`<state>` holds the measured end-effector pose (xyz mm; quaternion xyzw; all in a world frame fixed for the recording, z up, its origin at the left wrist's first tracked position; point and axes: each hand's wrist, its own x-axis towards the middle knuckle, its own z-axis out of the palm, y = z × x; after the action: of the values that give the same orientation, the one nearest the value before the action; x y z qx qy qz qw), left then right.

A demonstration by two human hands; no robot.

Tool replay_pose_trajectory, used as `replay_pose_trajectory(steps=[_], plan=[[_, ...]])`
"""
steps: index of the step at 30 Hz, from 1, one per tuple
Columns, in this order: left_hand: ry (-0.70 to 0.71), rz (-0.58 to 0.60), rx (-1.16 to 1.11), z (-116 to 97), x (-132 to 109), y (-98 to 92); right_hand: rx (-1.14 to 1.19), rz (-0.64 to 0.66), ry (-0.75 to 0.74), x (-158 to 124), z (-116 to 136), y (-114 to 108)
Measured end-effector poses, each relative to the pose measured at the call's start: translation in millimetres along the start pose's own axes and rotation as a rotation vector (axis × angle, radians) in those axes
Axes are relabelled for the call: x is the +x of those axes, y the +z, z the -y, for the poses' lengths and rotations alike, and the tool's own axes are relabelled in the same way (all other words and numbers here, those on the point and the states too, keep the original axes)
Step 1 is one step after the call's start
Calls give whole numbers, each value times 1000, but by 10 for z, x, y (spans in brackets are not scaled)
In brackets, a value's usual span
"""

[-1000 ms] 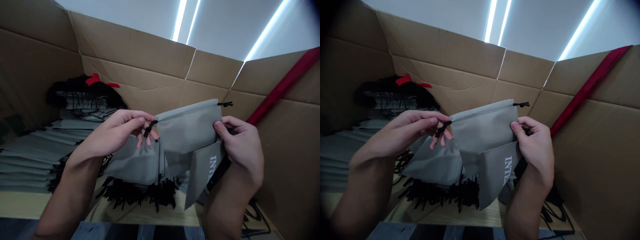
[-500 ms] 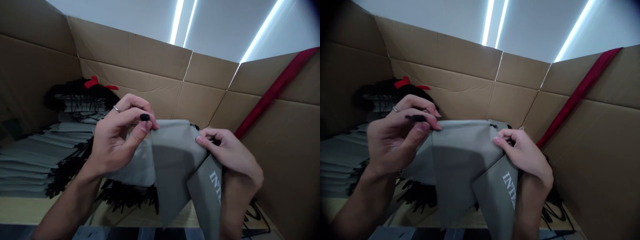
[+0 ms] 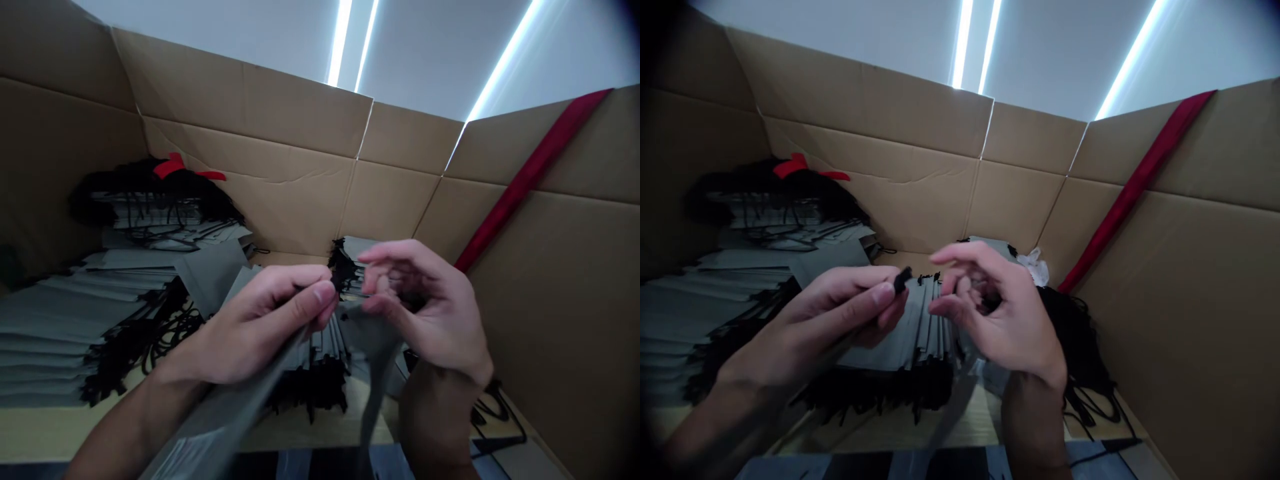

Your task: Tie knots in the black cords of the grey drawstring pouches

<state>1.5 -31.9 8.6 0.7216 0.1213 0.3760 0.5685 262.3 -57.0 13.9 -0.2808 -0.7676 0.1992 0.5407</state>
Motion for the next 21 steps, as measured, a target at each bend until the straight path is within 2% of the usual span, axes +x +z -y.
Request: replay_pose_trajectory(steps=[2, 5, 7, 12, 18, 21], plan=[[29, 2, 202, -30, 28, -12, 13, 31, -123, 11, -60, 99], [48, 40, 285, -48, 66, -18, -20, 71, -324, 66, -132, 196], [75, 34, 326, -48, 72, -22, -46, 42, -381, 106, -149, 229], [169, 24, 428, -33, 40, -49, -66, -1, -369, 129, -149, 285], [290, -46, 491, 5, -12, -39, 9, -132, -353, 84, -194, 463], [355, -24, 480, 0, -30, 5, 69, -160, -351, 62, -202, 537]])
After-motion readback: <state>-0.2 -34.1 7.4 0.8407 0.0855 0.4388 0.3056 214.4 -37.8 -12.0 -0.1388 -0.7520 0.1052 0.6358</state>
